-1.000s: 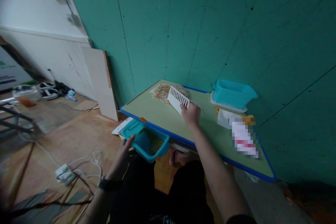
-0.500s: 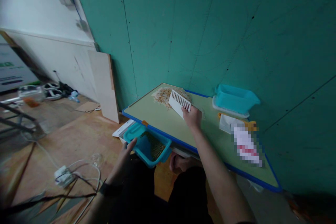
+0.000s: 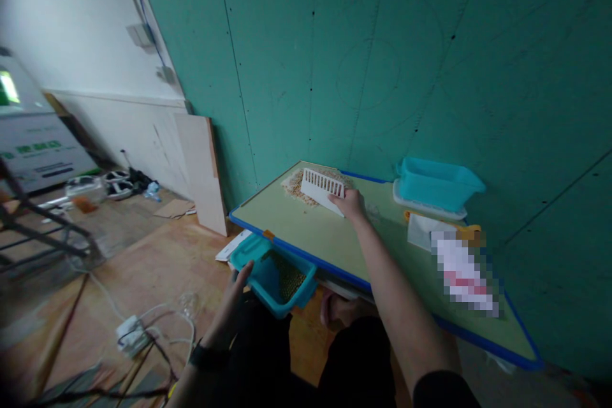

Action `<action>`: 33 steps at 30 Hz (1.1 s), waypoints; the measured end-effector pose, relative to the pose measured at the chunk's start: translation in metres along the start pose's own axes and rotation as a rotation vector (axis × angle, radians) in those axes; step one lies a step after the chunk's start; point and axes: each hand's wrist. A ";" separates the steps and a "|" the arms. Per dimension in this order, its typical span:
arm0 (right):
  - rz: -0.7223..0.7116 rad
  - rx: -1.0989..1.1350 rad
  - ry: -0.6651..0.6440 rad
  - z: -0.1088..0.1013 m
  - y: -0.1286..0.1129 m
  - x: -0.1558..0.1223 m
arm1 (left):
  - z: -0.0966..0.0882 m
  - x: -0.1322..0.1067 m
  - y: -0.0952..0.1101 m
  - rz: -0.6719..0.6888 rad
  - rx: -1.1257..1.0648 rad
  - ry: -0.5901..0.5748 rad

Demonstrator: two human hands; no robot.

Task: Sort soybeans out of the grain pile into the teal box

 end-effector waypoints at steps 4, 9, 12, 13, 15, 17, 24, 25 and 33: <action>0.062 -0.028 0.009 0.004 0.005 -0.001 | 0.006 -0.005 -0.003 0.009 0.024 0.001; 0.055 -0.029 0.013 0.007 0.000 0.002 | 0.015 -0.007 -0.009 0.067 0.016 0.033; 0.045 -0.014 -0.002 0.011 -0.004 0.003 | 0.014 -0.005 -0.012 0.059 0.033 0.049; 0.042 -0.006 -0.009 0.013 -0.004 0.003 | 0.013 -0.004 -0.013 0.050 0.033 0.044; 0.036 0.012 -0.022 0.018 -0.006 0.002 | 0.010 -0.003 -0.014 0.040 0.014 0.025; 0.027 0.030 -0.036 0.023 -0.007 0.001 | 0.007 -0.003 -0.015 0.034 -0.010 0.005; -0.003 0.062 -0.054 0.030 -0.010 0.000 | 0.006 -0.003 -0.012 0.008 0.010 0.005; -0.004 0.062 -0.052 0.029 -0.009 0.001 | 0.007 -0.005 -0.011 0.004 0.011 0.011; -0.005 0.070 -0.047 0.033 -0.007 0.001 | 0.011 -0.014 -0.007 0.017 -0.021 0.025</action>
Point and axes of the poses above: each hand's wrist, its own x-axis towards the middle knuckle, its own z-axis out of the palm, y = z × x, and after that the axes turned 2 degrees about -y, right-handed
